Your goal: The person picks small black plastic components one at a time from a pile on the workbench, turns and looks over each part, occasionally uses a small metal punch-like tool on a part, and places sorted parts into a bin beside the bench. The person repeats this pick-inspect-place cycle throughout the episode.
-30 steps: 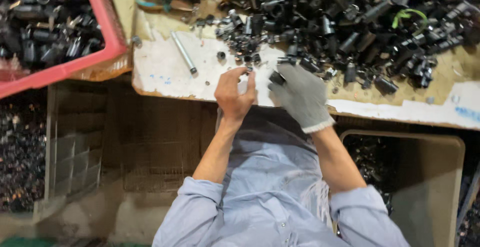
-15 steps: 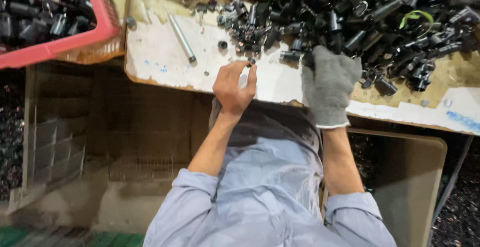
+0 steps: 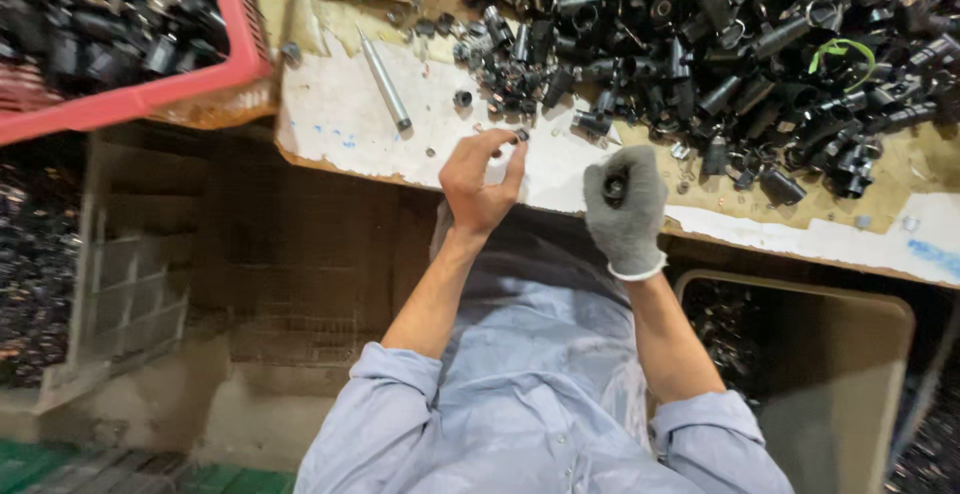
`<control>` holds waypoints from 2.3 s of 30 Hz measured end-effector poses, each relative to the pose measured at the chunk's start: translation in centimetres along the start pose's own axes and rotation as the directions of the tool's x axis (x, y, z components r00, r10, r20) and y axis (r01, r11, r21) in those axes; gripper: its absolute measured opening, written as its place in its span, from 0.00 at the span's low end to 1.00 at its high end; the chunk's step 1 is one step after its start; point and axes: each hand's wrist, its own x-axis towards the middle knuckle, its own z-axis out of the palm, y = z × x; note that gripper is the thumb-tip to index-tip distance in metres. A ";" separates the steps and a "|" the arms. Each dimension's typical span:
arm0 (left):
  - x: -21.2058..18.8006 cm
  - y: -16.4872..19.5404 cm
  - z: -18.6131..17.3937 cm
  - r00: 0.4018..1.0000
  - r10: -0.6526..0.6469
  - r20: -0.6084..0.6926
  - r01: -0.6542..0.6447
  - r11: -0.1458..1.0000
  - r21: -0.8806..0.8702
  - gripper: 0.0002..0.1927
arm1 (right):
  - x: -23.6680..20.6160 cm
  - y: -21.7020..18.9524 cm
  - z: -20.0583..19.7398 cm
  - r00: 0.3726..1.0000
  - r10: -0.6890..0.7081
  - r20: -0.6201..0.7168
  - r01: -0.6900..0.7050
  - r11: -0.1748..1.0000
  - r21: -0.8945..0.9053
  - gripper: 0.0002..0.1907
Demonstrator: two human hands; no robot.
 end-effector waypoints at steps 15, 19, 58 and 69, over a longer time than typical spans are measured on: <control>1.8 4.2 -0.6 0.845 0.074 0.529 0.030 0.982 -0.186 0.07 | -1.1 2.2 1.6 0.980 -0.146 0.134 0.181 0.934 -0.309 0.17; 2.0 4.1 -0.1 0.812 0.131 0.568 0.003 0.974 -0.228 0.07 | -1.0 1.9 1.1 0.986 -0.118 0.118 0.139 0.972 -0.191 0.21; -1.0 -3.2 0.8 0.913 -0.035 -0.407 -0.125 0.924 -0.361 0.37 | -23.0 5.9 -15.7 0.737 0.485 -0.471 -0.667 0.411 -0.621 0.12; -0.4 -2.3 -0.1 0.999 -0.036 -0.018 0.034 0.990 -0.135 0.12 | -1.2 0.2 -11.8 0.897 0.027 -0.442 0.061 0.981 0.183 0.15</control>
